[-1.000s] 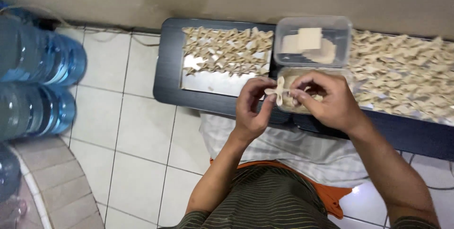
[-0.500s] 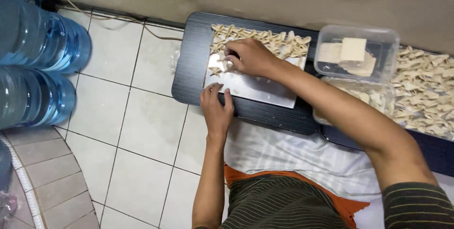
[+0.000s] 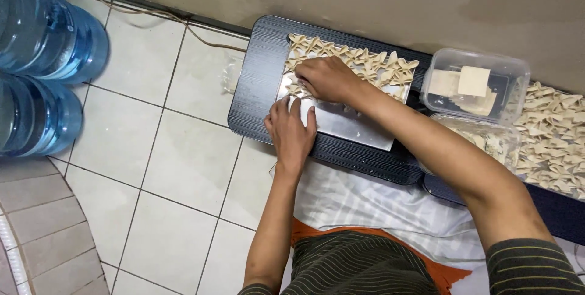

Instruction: Preparing wontons by placing filling on square wrappers and folding them into a specific shape before placing them on a tray.

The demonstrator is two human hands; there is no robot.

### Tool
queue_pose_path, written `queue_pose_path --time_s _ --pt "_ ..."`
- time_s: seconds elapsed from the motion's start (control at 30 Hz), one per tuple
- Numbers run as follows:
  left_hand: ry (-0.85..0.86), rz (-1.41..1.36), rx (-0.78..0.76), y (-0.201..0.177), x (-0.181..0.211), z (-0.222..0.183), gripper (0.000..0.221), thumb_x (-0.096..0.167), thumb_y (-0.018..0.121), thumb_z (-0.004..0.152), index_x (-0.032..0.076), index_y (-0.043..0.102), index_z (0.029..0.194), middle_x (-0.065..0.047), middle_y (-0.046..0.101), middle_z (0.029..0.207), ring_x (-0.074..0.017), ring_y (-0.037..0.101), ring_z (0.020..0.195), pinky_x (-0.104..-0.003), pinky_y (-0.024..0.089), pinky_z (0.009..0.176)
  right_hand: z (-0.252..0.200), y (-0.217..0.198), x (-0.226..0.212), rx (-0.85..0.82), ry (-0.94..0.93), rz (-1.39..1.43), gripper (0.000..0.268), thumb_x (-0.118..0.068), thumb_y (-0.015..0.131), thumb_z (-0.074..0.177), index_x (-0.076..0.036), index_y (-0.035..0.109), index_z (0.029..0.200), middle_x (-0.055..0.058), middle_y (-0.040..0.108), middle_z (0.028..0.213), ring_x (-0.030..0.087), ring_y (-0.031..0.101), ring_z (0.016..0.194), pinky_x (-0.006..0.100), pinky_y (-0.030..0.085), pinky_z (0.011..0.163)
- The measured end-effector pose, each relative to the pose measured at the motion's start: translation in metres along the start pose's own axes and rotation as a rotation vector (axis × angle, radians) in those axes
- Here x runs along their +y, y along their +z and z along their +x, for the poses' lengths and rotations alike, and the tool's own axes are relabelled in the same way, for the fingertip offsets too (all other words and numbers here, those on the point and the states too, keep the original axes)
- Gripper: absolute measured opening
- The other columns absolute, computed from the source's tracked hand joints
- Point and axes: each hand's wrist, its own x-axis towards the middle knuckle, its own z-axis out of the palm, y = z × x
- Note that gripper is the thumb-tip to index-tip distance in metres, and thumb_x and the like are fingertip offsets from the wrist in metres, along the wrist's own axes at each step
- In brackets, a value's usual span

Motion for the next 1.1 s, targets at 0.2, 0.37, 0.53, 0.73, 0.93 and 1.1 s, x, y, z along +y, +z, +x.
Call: queue_pose_path --time_s 0.2,0.37,0.53,0.73,0.93,1.1 --pt "0.047 -0.051 0.050 -0.005 0.005 -0.004 0.035 0.030 0.069 0.095 0.002 0.073 0.116 -0.022 0.067 0.123 -0.0397 0.060 0.124 -0.057 0.045 0.098 -0.020 -0.032 -0.005 0.094 -0.061 -0.183 0.009 -0.022 0.064 0.096 -0.013 0.066 0.098 0.007 0.069 0.086 0.029 0.073 0.084 0.041 0.060 0.066" --pt "0.139 -0.142 0.134 -0.005 0.028 -0.020 0.030 0.027 0.072 0.094 0.007 0.073 0.115 -0.012 0.067 0.112 -0.0321 0.065 0.113 -0.048 0.049 0.092 -0.076 -0.084 -0.014 0.153 -0.027 -0.229 0.015 -0.028 0.065 0.098 -0.014 0.066 0.094 0.005 0.069 0.087 0.026 0.072 0.085 0.038 0.059 0.065" --pt "0.370 -0.456 0.049 -0.004 0.087 -0.028 0.020 0.011 0.073 0.092 0.003 0.073 0.110 -0.011 0.068 0.098 -0.0347 0.069 0.099 -0.045 0.054 0.086 -0.171 -0.111 0.016 0.261 0.071 -0.200 0.013 -0.025 0.068 0.098 -0.013 0.070 0.100 0.007 0.073 0.098 0.028 0.074 0.098 0.037 0.060 0.080" --pt "0.586 -0.607 -0.165 0.023 0.136 -0.033 0.021 0.013 0.071 0.095 0.002 0.072 0.113 -0.012 0.069 0.098 -0.0344 0.071 0.098 -0.045 0.057 0.088 -0.280 -0.123 0.070 0.296 0.358 -0.302 0.026 -0.019 0.079 0.089 -0.007 0.075 0.112 0.013 0.073 0.109 0.033 0.071 0.109 0.040 0.058 0.092" --pt "0.642 -0.627 -0.309 0.027 0.175 -0.046 0.019 0.011 0.067 0.097 0.001 0.072 0.113 -0.015 0.068 0.095 -0.0351 0.071 0.092 -0.045 0.058 0.085 -0.305 -0.134 0.078 0.208 0.382 -0.246 0.036 -0.021 0.078 0.089 -0.006 0.075 0.121 0.020 0.070 0.126 0.040 0.064 0.124 0.048 0.050 0.107" --pt "0.658 -0.593 -0.341 0.035 0.192 -0.053 0.018 0.010 0.069 0.095 0.002 0.072 0.110 -0.014 0.069 0.092 -0.0351 0.072 0.089 -0.045 0.058 0.081 -0.306 -0.128 0.088 0.201 0.398 -0.216 0.027 -0.020 0.078 0.090 -0.007 0.075 0.114 0.018 0.070 0.124 0.039 0.064 0.123 0.048 0.048 0.107"
